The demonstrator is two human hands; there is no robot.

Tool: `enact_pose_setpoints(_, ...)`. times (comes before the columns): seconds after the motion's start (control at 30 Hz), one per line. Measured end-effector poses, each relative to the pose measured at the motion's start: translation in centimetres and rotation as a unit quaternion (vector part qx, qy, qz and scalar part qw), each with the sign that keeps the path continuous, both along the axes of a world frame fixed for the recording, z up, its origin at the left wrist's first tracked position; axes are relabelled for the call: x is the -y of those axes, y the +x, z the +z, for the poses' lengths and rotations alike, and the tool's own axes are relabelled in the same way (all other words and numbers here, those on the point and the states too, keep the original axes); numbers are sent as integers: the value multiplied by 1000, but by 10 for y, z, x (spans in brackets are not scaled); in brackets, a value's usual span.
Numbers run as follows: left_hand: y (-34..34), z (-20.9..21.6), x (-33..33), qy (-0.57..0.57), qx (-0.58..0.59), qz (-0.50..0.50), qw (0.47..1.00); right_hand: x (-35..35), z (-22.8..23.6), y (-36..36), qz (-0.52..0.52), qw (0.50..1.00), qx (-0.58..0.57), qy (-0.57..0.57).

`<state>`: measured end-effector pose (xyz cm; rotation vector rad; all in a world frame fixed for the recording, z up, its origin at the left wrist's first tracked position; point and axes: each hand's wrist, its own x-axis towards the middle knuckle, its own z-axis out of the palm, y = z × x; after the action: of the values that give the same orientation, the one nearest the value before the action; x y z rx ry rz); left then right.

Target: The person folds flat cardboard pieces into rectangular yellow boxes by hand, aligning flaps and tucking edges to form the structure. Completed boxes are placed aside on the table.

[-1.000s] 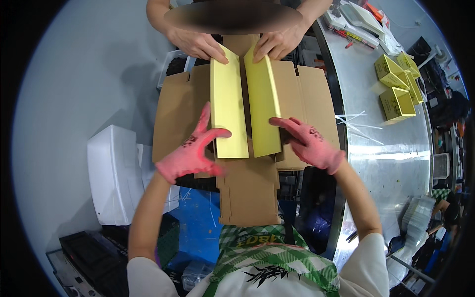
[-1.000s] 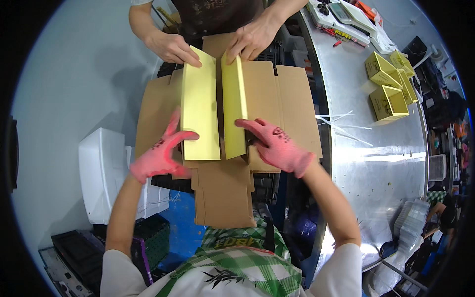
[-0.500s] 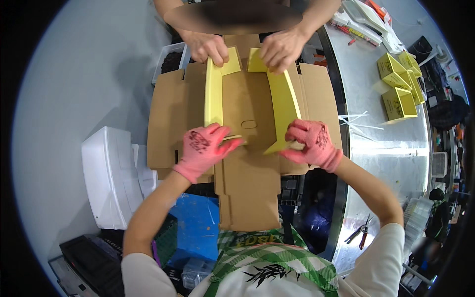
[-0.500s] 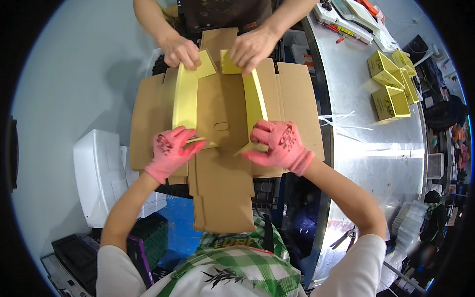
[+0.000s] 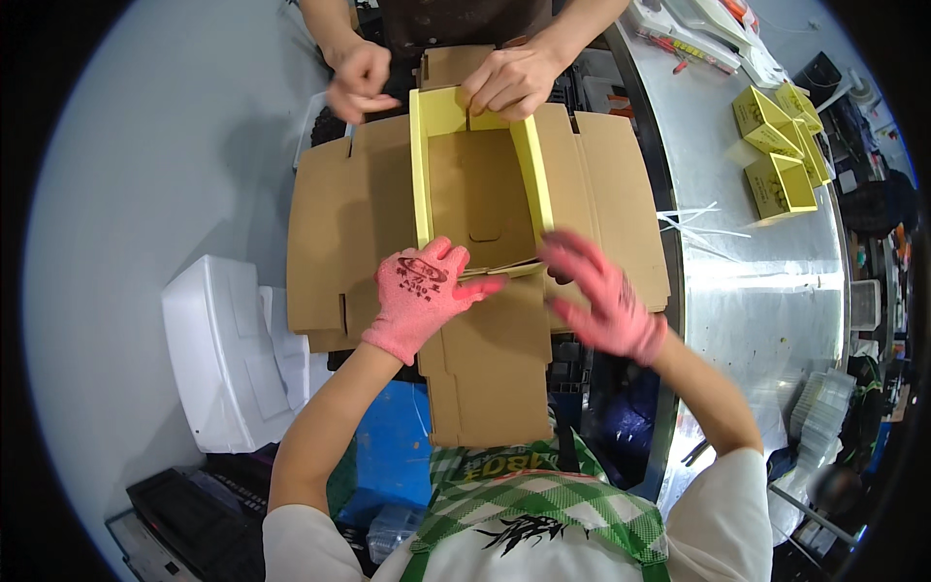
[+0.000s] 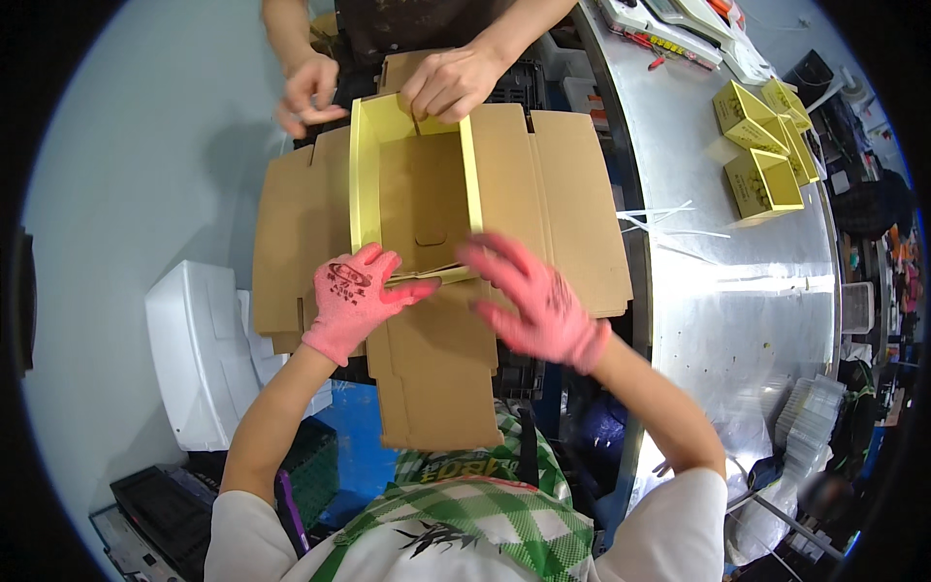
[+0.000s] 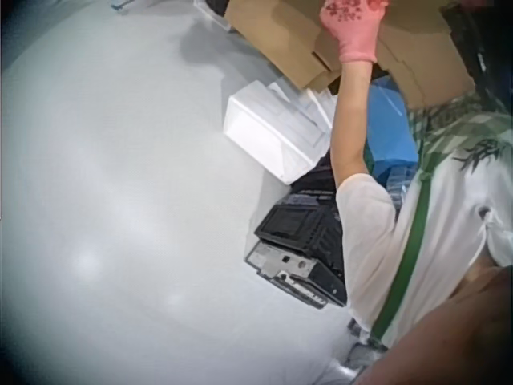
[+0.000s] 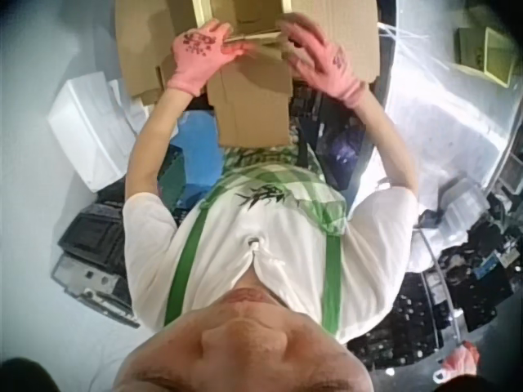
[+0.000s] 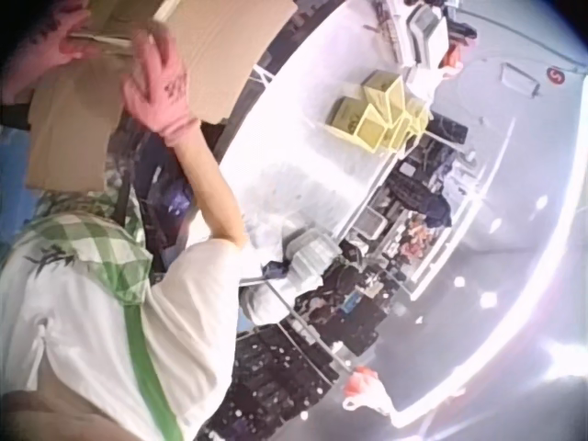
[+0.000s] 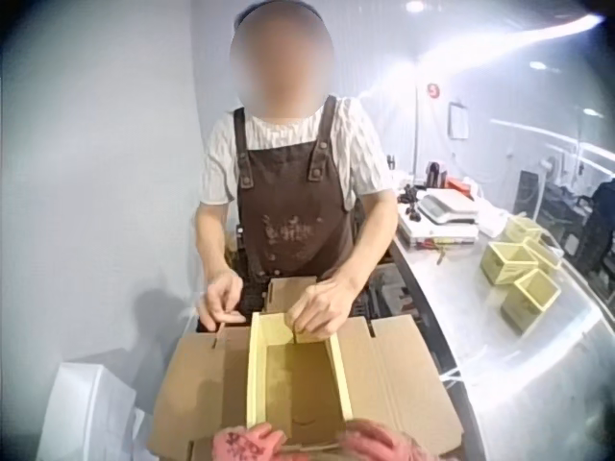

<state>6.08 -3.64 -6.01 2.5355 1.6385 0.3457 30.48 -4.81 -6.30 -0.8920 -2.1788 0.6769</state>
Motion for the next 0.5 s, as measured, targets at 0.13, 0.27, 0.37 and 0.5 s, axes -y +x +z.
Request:
enact_pose_setpoints(0.13, 7, 2, 8, 24, -5, 6, 1000, 63, -22, 25, 134, 926, 333, 119)
enact_pose_setpoints(0.27, 10, 1, 7, 24, -9, 19, 1000, 63, -47, 19, 173, 912, 298, 221)
enact_pose_setpoints(0.37, 7, 4, -2, -31, -13, 47, 998, 48, -35, 20, 121, 934, 232, 242)
enact_pose_setpoints(0.5, 3, 15, -9, -138, 141, 6, 980, 12, -11, -1, -116, 962, 27, 246)
